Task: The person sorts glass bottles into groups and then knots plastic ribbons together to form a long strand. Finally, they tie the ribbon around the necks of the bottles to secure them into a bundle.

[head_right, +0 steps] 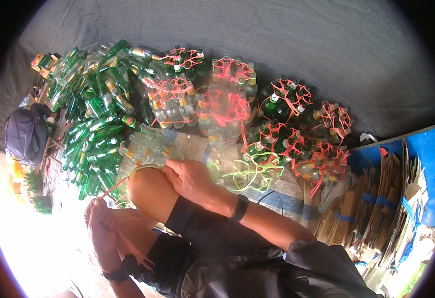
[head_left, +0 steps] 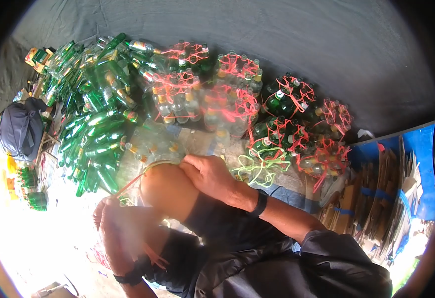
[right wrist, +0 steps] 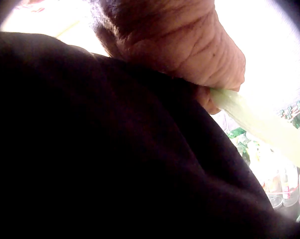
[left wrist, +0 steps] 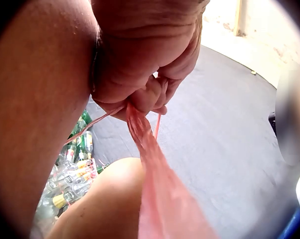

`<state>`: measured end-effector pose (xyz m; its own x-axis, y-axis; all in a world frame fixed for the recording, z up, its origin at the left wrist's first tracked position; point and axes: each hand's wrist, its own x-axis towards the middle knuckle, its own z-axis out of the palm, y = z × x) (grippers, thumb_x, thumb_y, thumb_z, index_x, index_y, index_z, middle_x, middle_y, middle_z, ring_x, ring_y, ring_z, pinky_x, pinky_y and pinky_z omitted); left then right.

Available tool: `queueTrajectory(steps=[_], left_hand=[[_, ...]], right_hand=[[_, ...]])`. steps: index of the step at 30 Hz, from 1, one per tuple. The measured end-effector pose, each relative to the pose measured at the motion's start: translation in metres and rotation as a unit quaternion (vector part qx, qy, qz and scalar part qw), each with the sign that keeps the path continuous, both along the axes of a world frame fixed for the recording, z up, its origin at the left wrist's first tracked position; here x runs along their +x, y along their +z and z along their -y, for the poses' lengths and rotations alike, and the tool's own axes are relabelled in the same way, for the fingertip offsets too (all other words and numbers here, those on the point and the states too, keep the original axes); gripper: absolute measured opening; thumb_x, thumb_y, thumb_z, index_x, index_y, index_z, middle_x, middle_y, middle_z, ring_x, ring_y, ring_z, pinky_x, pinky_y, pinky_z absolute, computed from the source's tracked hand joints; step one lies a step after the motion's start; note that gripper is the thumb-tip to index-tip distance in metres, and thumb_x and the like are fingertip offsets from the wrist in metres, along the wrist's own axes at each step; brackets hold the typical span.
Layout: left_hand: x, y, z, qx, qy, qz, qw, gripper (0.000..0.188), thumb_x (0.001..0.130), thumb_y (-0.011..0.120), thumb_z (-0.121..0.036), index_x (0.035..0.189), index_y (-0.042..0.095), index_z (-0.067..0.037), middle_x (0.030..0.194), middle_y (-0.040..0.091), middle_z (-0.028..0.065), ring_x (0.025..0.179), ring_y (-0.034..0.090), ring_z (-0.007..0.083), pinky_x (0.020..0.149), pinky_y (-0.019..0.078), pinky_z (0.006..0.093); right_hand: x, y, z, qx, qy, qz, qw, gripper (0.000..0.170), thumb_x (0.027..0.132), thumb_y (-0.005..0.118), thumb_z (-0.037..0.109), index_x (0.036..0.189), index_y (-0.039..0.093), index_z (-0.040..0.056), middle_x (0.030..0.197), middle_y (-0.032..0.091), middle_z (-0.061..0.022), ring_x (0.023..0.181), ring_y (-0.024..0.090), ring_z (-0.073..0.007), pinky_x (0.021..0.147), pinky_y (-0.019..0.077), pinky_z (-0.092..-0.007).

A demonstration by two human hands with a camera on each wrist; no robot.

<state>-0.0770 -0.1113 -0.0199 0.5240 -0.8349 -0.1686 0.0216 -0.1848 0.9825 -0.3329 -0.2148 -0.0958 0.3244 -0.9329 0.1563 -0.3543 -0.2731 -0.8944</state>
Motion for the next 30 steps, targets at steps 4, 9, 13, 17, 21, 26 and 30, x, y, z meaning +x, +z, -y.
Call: queueTrajectory(steps=[4,9,13,17,21,26,30], left_hand=[[-0.001,-0.004,0.000,-0.001,0.014,0.006,1.000,0.016,0.103,0.061,-0.018,0.089,0.056,-0.012,0.066,0.037,-0.0106,0.052,0.029,-0.0006,0.042,0.0208,0.0196],[-0.010,0.001,0.002,0.007,0.012,0.056,0.998,0.017,0.103,0.060,-0.016,0.087,0.056,-0.011,0.065,0.035,-0.0106,0.051,0.027,-0.0001,0.043,0.0205,0.0198],[-0.022,0.015,0.005,-0.004,0.009,-0.053,0.999,0.017,0.103,0.060,-0.016,0.087,0.057,-0.011,0.065,0.035,-0.0103,0.051,0.027,-0.0001,0.043,0.0203,0.0200],[-0.006,-0.004,0.001,-0.012,0.019,0.016,1.000,0.015,0.103,0.061,-0.016,0.090,0.059,-0.009,0.065,0.036,-0.0103,0.052,0.029,-0.0005,0.044,0.0206,0.0198],[-0.017,0.003,-0.004,-0.090,-0.106,0.672,0.727,0.014,0.103,0.061,-0.017,0.103,0.063,-0.004,0.076,0.053,-0.0053,0.064,0.049,0.0025,0.055,0.0391,0.0199],[-0.024,0.037,0.002,-0.124,-0.147,0.524,0.830,0.033,0.074,0.070,-0.013,0.104,0.067,-0.001,0.085,0.067,0.0132,0.065,0.064,0.0274,0.058,0.0503,0.0385],[-0.052,0.020,-0.003,-0.045,0.008,-0.217,0.975,0.024,0.103,0.062,-0.024,0.105,0.069,-0.001,0.068,0.049,-0.0095,0.055,0.037,0.0013,0.048,0.0264,0.0211]], right_hand=[[-0.001,-0.003,0.001,0.002,-0.001,0.000,1.000,0.012,0.096,0.064,0.014,0.095,0.068,0.0025,0.081,0.068,-0.0213,0.072,0.068,-0.0383,0.060,0.0516,-0.0405],[-0.003,-0.004,0.002,0.001,-0.002,0.004,1.000,0.012,0.096,0.064,0.014,0.096,0.068,0.0026,0.080,0.067,-0.0212,0.071,0.068,-0.0383,0.060,0.0515,-0.0403],[-0.005,-0.006,0.002,-0.005,-0.004,0.005,1.000,0.012,0.097,0.064,0.014,0.095,0.068,0.0027,0.080,0.067,-0.0209,0.071,0.068,-0.0381,0.060,0.0513,-0.0400],[-0.005,-0.004,0.002,-0.007,-0.003,0.018,1.000,0.013,0.097,0.063,0.014,0.095,0.068,0.0026,0.081,0.067,-0.0211,0.071,0.068,-0.0380,0.060,0.0511,-0.0398],[-0.006,-0.008,0.003,-0.028,-0.008,0.033,0.999,0.008,0.096,0.063,0.009,0.093,0.065,0.0017,0.075,0.064,-0.0203,0.064,0.065,-0.0315,0.059,0.0496,-0.0384],[0.000,-0.011,0.007,-0.068,-0.018,0.036,0.997,0.012,0.098,0.060,0.002,0.086,0.060,-0.0010,0.068,0.052,-0.0180,0.058,0.045,-0.0203,0.055,0.0423,-0.0364],[-0.006,-0.012,0.012,-0.051,0.004,0.031,0.998,0.021,0.103,0.054,0.013,0.089,0.062,-0.0009,0.069,0.058,-0.0176,0.059,0.051,-0.0198,0.058,0.0442,-0.0376]])
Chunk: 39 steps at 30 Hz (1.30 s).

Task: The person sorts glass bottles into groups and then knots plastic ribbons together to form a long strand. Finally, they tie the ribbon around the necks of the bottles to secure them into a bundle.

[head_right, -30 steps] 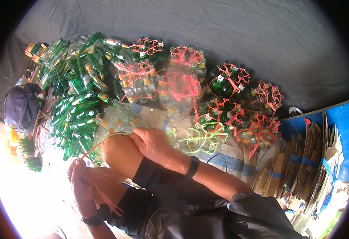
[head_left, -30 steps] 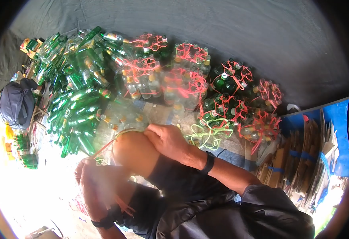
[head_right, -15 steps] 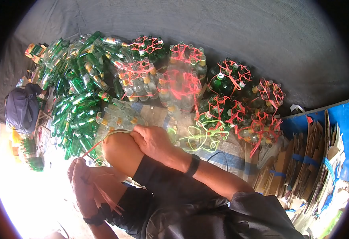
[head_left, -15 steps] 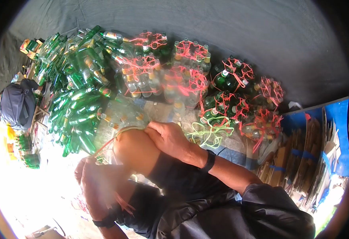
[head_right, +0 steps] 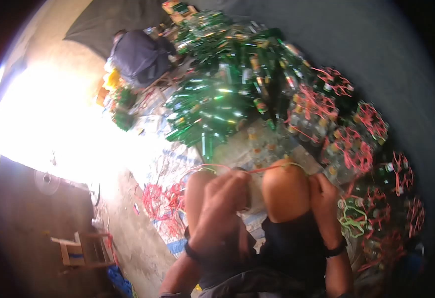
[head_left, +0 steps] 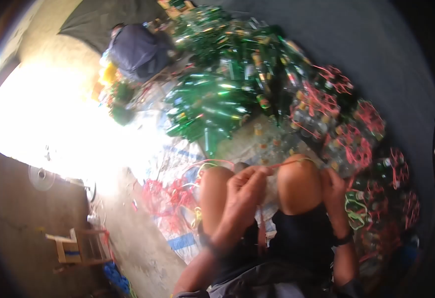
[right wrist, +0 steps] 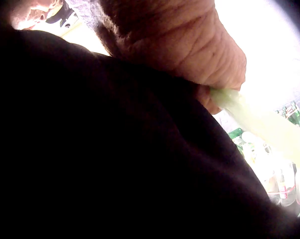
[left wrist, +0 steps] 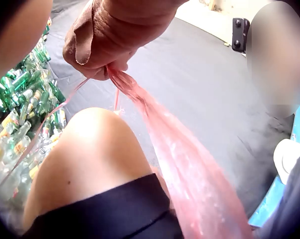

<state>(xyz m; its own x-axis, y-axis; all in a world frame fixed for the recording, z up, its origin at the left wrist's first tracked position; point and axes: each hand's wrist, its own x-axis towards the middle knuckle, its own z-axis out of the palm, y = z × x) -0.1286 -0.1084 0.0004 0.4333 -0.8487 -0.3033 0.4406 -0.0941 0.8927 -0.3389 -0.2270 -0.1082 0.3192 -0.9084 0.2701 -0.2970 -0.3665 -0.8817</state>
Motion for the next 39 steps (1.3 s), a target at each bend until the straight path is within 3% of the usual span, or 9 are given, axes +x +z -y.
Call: queueTrajectory(steps=[4,10,12,21,29,39], left_hand=[[-0.001,0.000,-0.006,0.033,-0.008,-0.020,0.999,0.025,0.104,0.060,-0.024,0.103,0.065,0.000,0.064,0.043,-0.0084,0.055,0.036,0.0032,0.050,0.0281,0.0226],[0.001,-0.012,-0.009,0.014,0.001,-0.027,1.000,0.024,0.103,0.063,-0.026,0.100,0.069,-0.003,0.063,0.047,-0.0080,0.053,0.037,0.0017,0.048,0.0269,0.0206],[0.003,-0.016,-0.010,0.023,-0.002,-0.054,0.998,0.025,0.103,0.064,-0.028,0.101,0.069,-0.003,0.063,0.046,-0.0095,0.052,0.035,0.0009,0.047,0.0256,0.0207],[0.008,-0.023,-0.010,0.009,0.007,-0.033,0.999,0.025,0.102,0.064,-0.029,0.101,0.070,-0.005,0.063,0.045,-0.0105,0.052,0.035,0.0006,0.048,0.0250,0.0204],[0.009,-0.035,-0.010,0.014,0.005,-0.025,1.000,0.025,0.101,0.063,-0.030,0.098,0.070,-0.006,0.062,0.045,-0.0096,0.052,0.035,0.0014,0.048,0.0258,0.0217],[0.005,-0.042,-0.008,0.021,0.008,-0.048,0.999,0.022,0.101,0.063,-0.027,0.097,0.069,-0.006,0.060,0.043,-0.0098,0.049,0.032,0.0017,0.045,0.0239,0.0220]], right_hand=[[-0.011,-0.014,0.004,0.019,0.021,-0.048,0.998,0.024,0.105,0.051,0.019,0.094,0.059,-0.0014,0.076,0.055,-0.0116,0.070,0.047,-0.0145,0.065,0.0434,-0.0341],[-0.009,-0.019,0.005,0.040,0.012,-0.002,0.999,0.017,0.103,0.056,0.014,0.102,0.063,-0.0017,0.086,0.064,-0.0069,0.086,0.057,-0.0106,0.077,0.0484,-0.0295],[-0.013,-0.018,0.010,0.020,0.045,-0.050,0.998,0.032,0.105,0.057,0.019,0.119,0.064,-0.0086,0.101,0.071,-0.0186,0.096,0.066,-0.0204,0.087,0.0519,-0.0343],[-0.012,-0.020,0.011,0.033,0.048,-0.025,0.998,0.027,0.105,0.055,0.018,0.114,0.063,-0.0054,0.094,0.068,-0.0149,0.090,0.063,-0.0196,0.082,0.0503,-0.0352],[-0.020,-0.037,0.015,0.008,0.026,-0.055,0.998,0.038,0.103,0.059,0.017,0.127,0.060,-0.0109,0.107,0.071,-0.0189,0.102,0.067,-0.0224,0.092,0.0516,-0.0347],[-0.035,-0.060,0.028,0.022,0.039,-0.073,0.996,0.037,0.103,0.058,0.018,0.128,0.061,-0.0100,0.110,0.072,-0.0176,0.104,0.068,-0.0248,0.094,0.0519,-0.0360]])
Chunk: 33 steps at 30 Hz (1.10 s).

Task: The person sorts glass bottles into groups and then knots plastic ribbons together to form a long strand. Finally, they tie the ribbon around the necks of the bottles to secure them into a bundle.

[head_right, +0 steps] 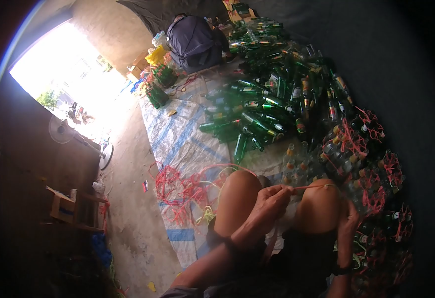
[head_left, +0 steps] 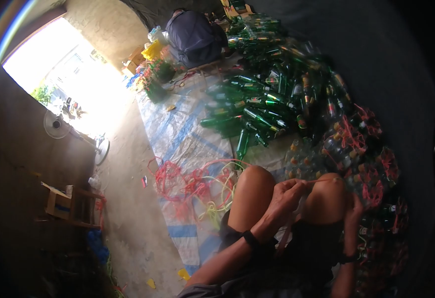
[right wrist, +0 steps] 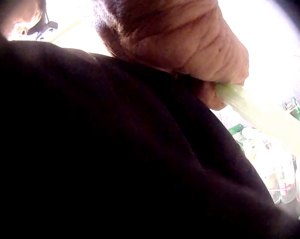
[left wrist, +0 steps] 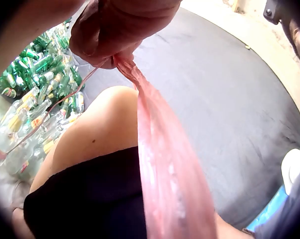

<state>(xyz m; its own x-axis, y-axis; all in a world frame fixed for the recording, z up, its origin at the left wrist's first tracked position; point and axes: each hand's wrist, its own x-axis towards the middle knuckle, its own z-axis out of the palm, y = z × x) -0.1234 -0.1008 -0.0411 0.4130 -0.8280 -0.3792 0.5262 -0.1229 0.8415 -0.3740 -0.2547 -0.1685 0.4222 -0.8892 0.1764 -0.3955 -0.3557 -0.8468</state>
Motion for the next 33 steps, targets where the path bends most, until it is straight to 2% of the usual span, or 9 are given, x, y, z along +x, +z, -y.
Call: queueTrajectory(steps=[2,9,17,20,21,23,25,28,33], left_hand=[[-0.001,-0.001,0.002,0.005,0.004,-0.008,1.000,0.021,0.101,0.064,-0.026,0.097,0.069,-0.006,0.060,0.043,-0.0099,0.048,0.032,0.0017,0.044,0.0238,0.0220],[-0.005,0.000,0.002,0.015,-0.001,-0.016,1.000,0.021,0.101,0.064,-0.026,0.097,0.069,-0.007,0.060,0.042,-0.0102,0.047,0.031,0.0016,0.044,0.0236,0.0218],[-0.013,0.012,-0.001,-0.024,-0.011,-0.016,1.000,0.022,0.102,0.064,-0.027,0.099,0.069,-0.006,0.061,0.043,-0.0107,0.049,0.032,0.0009,0.044,0.0228,0.0218],[-0.016,0.026,-0.001,0.003,-0.031,-0.005,0.999,0.026,0.098,0.065,-0.028,0.092,0.070,-0.003,0.070,0.053,-0.0077,0.058,0.040,0.0005,0.049,0.0294,0.0203],[-0.016,0.029,0.001,0.001,-0.033,-0.008,0.999,0.026,0.098,0.065,-0.028,0.093,0.070,-0.003,0.070,0.052,-0.0075,0.058,0.040,0.0007,0.049,0.0292,0.0206],[-0.017,0.038,0.007,-0.001,-0.035,-0.011,0.999,0.026,0.098,0.065,-0.028,0.093,0.070,-0.002,0.071,0.052,-0.0074,0.058,0.039,0.0009,0.049,0.0290,0.0209],[-0.019,0.048,0.017,0.012,-0.023,-0.014,1.000,0.026,0.102,0.063,-0.030,0.100,0.070,-0.006,0.064,0.045,-0.0113,0.050,0.031,-0.0003,0.045,0.0221,0.0210],[-0.014,0.058,0.029,-0.074,-0.026,-0.028,0.997,0.025,0.102,0.063,-0.028,0.102,0.069,-0.004,0.064,0.043,-0.0115,0.049,0.030,-0.0002,0.044,0.0220,0.0207],[0.001,0.083,0.057,-0.095,-0.061,-0.038,0.993,0.019,0.099,0.065,-0.020,0.102,0.067,-0.001,0.063,0.040,-0.0112,0.049,0.031,0.0005,0.043,0.0212,0.0207]], right_hand=[[-0.005,-0.017,0.007,-0.033,0.019,0.042,0.998,0.037,0.104,0.057,0.018,0.129,0.061,-0.0093,0.110,0.072,-0.0166,0.104,0.068,-0.0246,0.094,0.0521,-0.0363],[-0.002,0.007,0.001,0.001,0.013,0.020,1.000,0.035,0.105,0.055,0.016,0.129,0.061,-0.0084,0.110,0.072,-0.0155,0.103,0.067,-0.0218,0.093,0.0520,-0.0344],[0.011,0.033,-0.011,-0.003,0.000,0.074,0.997,0.025,0.105,0.053,0.014,0.116,0.063,-0.0056,0.095,0.068,-0.0121,0.091,0.062,-0.0175,0.084,0.0504,-0.0352],[0.006,0.041,-0.011,0.012,0.004,0.043,0.999,0.023,0.105,0.052,0.015,0.113,0.064,-0.0036,0.095,0.069,-0.0118,0.092,0.063,-0.0168,0.085,0.0500,-0.0349],[0.005,0.040,-0.011,0.012,0.004,0.043,0.999,0.023,0.105,0.052,0.015,0.113,0.064,-0.0036,0.095,0.069,-0.0118,0.092,0.063,-0.0168,0.085,0.0500,-0.0349],[0.005,0.039,-0.011,-0.032,-0.019,0.036,0.999,0.026,0.104,0.056,0.019,0.108,0.066,-0.0044,0.087,0.070,-0.0099,0.079,0.060,-0.0119,0.072,0.0499,-0.0322],[0.004,0.041,-0.010,-0.019,-0.019,0.044,0.999,0.025,0.104,0.055,0.018,0.106,0.066,-0.0043,0.086,0.069,-0.0092,0.079,0.059,-0.0118,0.071,0.0491,-0.0316],[0.000,0.052,-0.010,-0.011,-0.019,0.042,0.999,0.024,0.104,0.054,0.017,0.103,0.066,-0.0041,0.085,0.067,-0.0078,0.079,0.058,-0.0115,0.072,0.0479,-0.0302],[0.001,0.088,-0.010,0.070,-0.039,0.014,0.997,0.025,0.102,0.058,0.021,0.103,0.068,-0.0023,0.088,0.067,-0.0054,0.084,0.058,-0.0122,0.077,0.0470,-0.0295]])
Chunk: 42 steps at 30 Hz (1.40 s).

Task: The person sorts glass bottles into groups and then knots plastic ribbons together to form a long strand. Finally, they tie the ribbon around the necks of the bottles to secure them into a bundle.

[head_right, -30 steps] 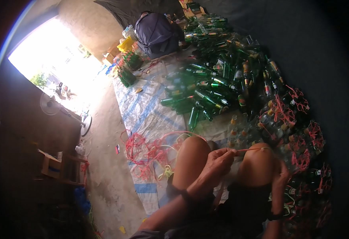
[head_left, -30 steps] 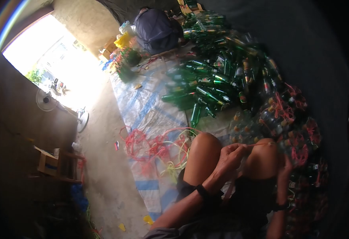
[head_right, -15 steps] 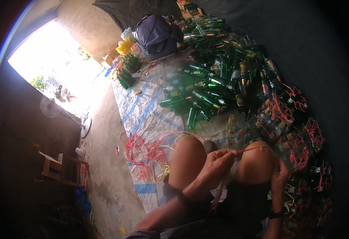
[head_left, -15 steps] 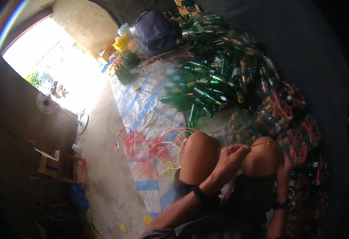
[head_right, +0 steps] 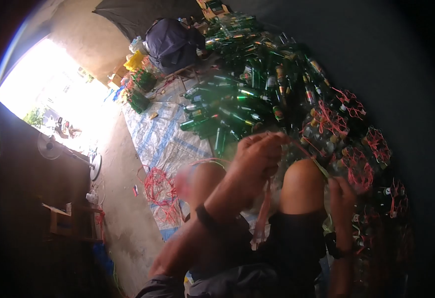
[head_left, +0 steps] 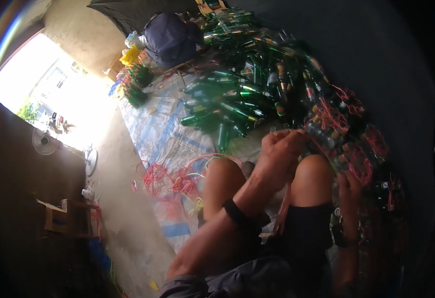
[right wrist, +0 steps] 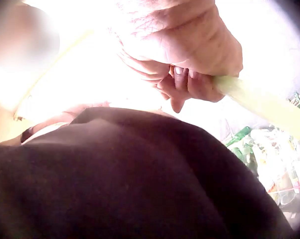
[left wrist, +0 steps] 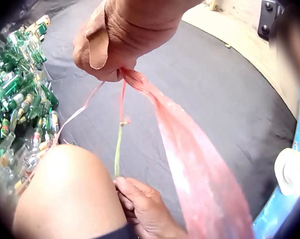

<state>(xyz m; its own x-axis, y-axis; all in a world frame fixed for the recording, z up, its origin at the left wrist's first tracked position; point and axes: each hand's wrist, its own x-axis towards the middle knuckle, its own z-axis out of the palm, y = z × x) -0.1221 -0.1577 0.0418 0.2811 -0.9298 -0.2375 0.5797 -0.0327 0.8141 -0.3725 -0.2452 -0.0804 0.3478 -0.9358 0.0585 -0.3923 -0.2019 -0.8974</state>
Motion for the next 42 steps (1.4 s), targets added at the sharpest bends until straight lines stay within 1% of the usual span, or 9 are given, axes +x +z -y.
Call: queueTrajectory(steps=[6,8,10,11,12,14,22,23,42], left_hand=[[0.038,0.016,0.044,0.020,0.005,0.018,1.000,0.018,0.101,0.059,-0.012,0.106,0.070,0.001,0.065,0.044,-0.0117,0.050,0.033,0.0002,0.043,0.0233,0.0187],[0.068,-0.003,0.056,-0.012,-0.044,0.020,0.999,0.020,0.098,0.057,-0.006,0.111,0.066,0.006,0.074,0.059,-0.0018,0.056,0.052,0.0065,0.047,0.0389,0.0208],[0.089,-0.021,0.071,-0.091,-0.064,0.503,0.857,0.021,0.098,0.056,-0.003,0.113,0.066,0.007,0.090,0.070,0.0062,0.073,0.065,0.0134,0.061,0.0512,0.0224],[0.100,-0.031,0.077,-0.098,-0.102,0.192,0.971,0.023,0.094,0.058,0.000,0.114,0.067,0.006,0.101,0.072,0.0090,0.085,0.068,0.0167,0.073,0.0554,0.0242],[0.099,-0.032,0.084,-0.096,-0.105,0.185,0.972,0.023,0.094,0.058,0.000,0.114,0.067,0.006,0.101,0.072,0.0090,0.085,0.068,0.0167,0.073,0.0554,0.0242],[0.094,-0.022,0.094,0.020,0.000,0.017,1.000,0.012,0.099,0.063,-0.013,0.101,0.067,-0.002,0.063,0.036,-0.0126,0.049,0.029,-0.0004,0.042,0.0211,0.0201],[0.136,-0.052,0.108,0.037,-0.032,0.270,0.962,0.013,0.098,0.066,-0.013,0.099,0.069,-0.001,0.061,0.034,-0.0115,0.048,0.027,0.0015,0.042,0.0193,0.0225],[0.139,-0.048,0.113,0.091,-0.005,0.132,0.987,0.014,0.099,0.065,-0.014,0.101,0.068,-0.001,0.061,0.033,-0.0114,0.048,0.026,0.0020,0.042,0.0190,0.0224],[0.109,0.084,0.076,0.031,-0.087,0.117,0.989,0.019,0.106,0.053,-0.012,0.117,0.060,0.002,0.066,0.027,-0.0116,0.048,0.021,-0.0009,0.039,0.0142,0.0201]], right_hand=[[0.020,0.023,0.015,-0.032,0.008,0.107,0.994,0.021,0.100,0.065,0.018,0.091,0.070,-0.0007,0.067,0.049,0.0050,0.063,0.040,-0.0031,0.056,0.0317,-0.0250],[0.026,0.023,0.026,-0.025,0.026,0.118,0.992,0.020,0.100,0.065,0.017,0.092,0.070,-0.0005,0.068,0.050,0.0054,0.062,0.040,-0.0027,0.055,0.0309,-0.0254],[0.036,0.022,0.036,-0.021,0.023,0.100,0.995,0.021,0.100,0.065,0.018,0.092,0.070,-0.0009,0.067,0.050,0.0053,0.062,0.040,-0.0026,0.054,0.0307,-0.0255],[0.042,0.021,0.044,-0.023,0.025,0.090,0.995,0.022,0.100,0.065,0.018,0.092,0.071,-0.0012,0.067,0.050,0.0052,0.061,0.040,-0.0025,0.054,0.0306,-0.0256],[0.046,0.019,0.052,-0.019,0.021,0.084,0.996,0.022,0.100,0.065,0.018,0.092,0.071,-0.0012,0.067,0.050,0.0052,0.061,0.040,-0.0025,0.054,0.0306,-0.0256],[0.053,0.012,0.065,0.015,0.029,0.066,0.997,0.024,0.100,0.065,0.019,0.091,0.070,-0.0021,0.066,0.050,0.0051,0.061,0.040,-0.0026,0.053,0.0308,-0.0258],[0.077,-0.015,0.099,-0.051,0.051,0.048,0.996,0.024,0.100,0.066,0.020,0.090,0.071,-0.0020,0.066,0.052,0.0052,0.062,0.041,-0.0023,0.054,0.0319,-0.0238],[0.079,-0.016,0.100,-0.031,0.054,0.041,0.997,0.024,0.100,0.066,0.019,0.090,0.071,-0.0019,0.067,0.054,0.0050,0.062,0.042,-0.0023,0.055,0.0322,-0.0233],[0.068,0.075,0.053,-0.005,0.089,0.092,0.992,0.011,0.096,0.070,0.010,0.092,0.073,-0.0001,0.069,0.059,0.0046,0.064,0.048,-0.0029,0.056,0.0380,-0.0236]])
